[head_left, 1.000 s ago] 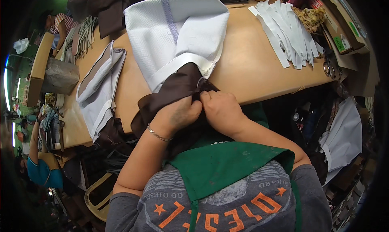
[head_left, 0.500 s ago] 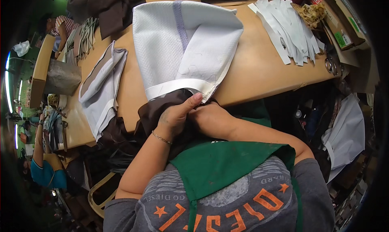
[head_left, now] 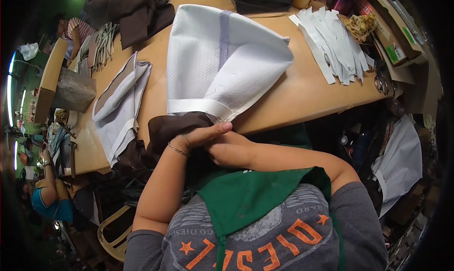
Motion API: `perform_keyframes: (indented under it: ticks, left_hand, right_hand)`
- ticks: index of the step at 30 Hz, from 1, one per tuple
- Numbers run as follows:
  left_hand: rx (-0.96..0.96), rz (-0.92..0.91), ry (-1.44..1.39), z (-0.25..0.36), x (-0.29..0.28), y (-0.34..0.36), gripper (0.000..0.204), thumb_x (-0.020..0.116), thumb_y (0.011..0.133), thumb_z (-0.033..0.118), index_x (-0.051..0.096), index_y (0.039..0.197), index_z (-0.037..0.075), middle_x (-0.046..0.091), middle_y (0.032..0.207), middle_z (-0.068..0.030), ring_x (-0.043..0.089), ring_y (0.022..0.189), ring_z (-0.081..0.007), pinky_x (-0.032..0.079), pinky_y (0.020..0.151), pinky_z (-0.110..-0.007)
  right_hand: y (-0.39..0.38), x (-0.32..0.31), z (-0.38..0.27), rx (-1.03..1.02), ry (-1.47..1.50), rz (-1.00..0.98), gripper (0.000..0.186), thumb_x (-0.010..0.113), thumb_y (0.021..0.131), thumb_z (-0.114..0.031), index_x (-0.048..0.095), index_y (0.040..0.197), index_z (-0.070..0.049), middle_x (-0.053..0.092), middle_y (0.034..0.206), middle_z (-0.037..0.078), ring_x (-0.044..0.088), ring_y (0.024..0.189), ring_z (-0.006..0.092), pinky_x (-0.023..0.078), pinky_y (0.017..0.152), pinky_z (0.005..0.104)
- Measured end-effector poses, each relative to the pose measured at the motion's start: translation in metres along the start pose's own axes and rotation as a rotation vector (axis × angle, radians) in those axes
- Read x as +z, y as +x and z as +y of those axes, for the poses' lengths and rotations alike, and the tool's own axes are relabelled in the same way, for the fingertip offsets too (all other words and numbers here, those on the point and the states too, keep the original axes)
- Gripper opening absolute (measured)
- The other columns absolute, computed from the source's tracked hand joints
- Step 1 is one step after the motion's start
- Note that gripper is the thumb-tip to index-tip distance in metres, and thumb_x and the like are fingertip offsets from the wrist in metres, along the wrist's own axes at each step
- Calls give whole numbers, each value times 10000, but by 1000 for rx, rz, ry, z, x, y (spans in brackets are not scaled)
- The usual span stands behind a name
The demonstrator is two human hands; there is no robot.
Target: The person aligns white mesh fabric with brown fabric by hand on a table. They then use shears to cut the edge of the brown fabric.
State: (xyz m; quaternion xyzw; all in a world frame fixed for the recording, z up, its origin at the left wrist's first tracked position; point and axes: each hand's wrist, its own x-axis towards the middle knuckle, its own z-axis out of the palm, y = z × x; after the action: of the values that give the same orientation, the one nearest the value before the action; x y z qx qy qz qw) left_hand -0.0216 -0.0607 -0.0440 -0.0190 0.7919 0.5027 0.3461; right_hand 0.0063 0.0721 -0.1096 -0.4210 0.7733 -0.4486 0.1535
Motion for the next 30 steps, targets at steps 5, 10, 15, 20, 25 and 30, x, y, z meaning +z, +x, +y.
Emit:
perform_keyframes:
  ticks: [5,10,15,20,25,30]
  left_hand:
    - [526,216,-570,25,5,-10,411,518,879,248,467,1168,-39,518,1147,-101,491,1053,-173,371,934,-298]
    - [602,-74,-1079,32,-54,-45,389,415,909,211,433,1181,-67,516,1152,-159,519,1046,-239,391,932,-339]
    - [600,376,-693,17,-46,-58,398,534,859,184,469,1152,-77,526,1137,-113,499,1052,-198,373,926,-306]
    - [727,582,-299,23,-58,-63,310,534,865,165,530,1099,-37,589,1007,-81,548,922,-151,415,839,-280]
    - [604,556,-311,-10,-57,-28,333,572,848,228,554,1067,-21,598,981,-52,536,919,-134,407,834,-267]
    - [385,295,-384,-4,-29,-22,406,570,839,196,486,1153,-47,557,1070,-79,515,964,-155,377,873,-268]
  right_hand:
    - [-10,-62,-65,-135,-260,-372,321,598,757,-281,568,845,27,575,933,198,577,845,325,477,699,414]
    - [-48,-201,-59,-233,531,794,297,655,766,-177,575,1013,-33,587,897,72,561,839,141,452,755,260]
    - [-3,-230,-2,-80,1,821,288,658,765,-229,606,989,-56,588,894,55,541,801,133,440,730,273]
    - [9,-229,11,-50,-393,1353,182,575,832,-151,596,743,6,531,642,90,496,571,187,404,555,284]
    - [-22,-207,29,14,-475,1347,161,586,814,-130,565,756,19,498,633,106,489,584,216,406,577,294]
    - [-50,-195,23,82,-745,1285,316,657,758,-113,507,1007,10,528,951,93,511,827,184,405,778,294]
